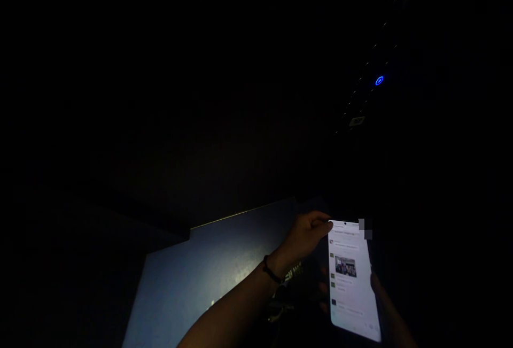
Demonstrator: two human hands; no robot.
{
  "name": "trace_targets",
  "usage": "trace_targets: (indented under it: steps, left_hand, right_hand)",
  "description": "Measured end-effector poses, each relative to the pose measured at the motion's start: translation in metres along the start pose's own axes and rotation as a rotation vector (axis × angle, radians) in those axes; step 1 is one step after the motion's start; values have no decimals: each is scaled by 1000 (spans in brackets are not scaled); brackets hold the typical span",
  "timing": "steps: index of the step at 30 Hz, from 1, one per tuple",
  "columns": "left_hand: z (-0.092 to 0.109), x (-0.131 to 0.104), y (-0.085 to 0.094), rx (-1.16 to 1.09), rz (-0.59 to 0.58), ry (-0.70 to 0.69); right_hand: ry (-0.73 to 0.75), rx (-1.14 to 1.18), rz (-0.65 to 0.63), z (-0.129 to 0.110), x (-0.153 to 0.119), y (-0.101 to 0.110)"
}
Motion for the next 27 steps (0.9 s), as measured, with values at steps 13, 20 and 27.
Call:
trace_targets:
  steps: [13,20,27]
  left_hand:
    - [3,-1,1,-7,-3,-15]
    - [-3,-3,2,35,7,4]
    - [-3,-5,0,40,29,-14]
  right_hand:
    - [5,21,-3,1,-1,-5]
    - [-30,19,2,1,-3,-6]
    - [-26,-60,-37,2,-1,1]
Point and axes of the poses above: each hand's wrist, its own x-axis towards the middle knuckle, its own y-axis out of the back of the hand, z = x × y, the point moved 7 cm from there along x, towards the middle knuckle, and after that the axes turned 11 degrees about -y, right-handed, at the moved point
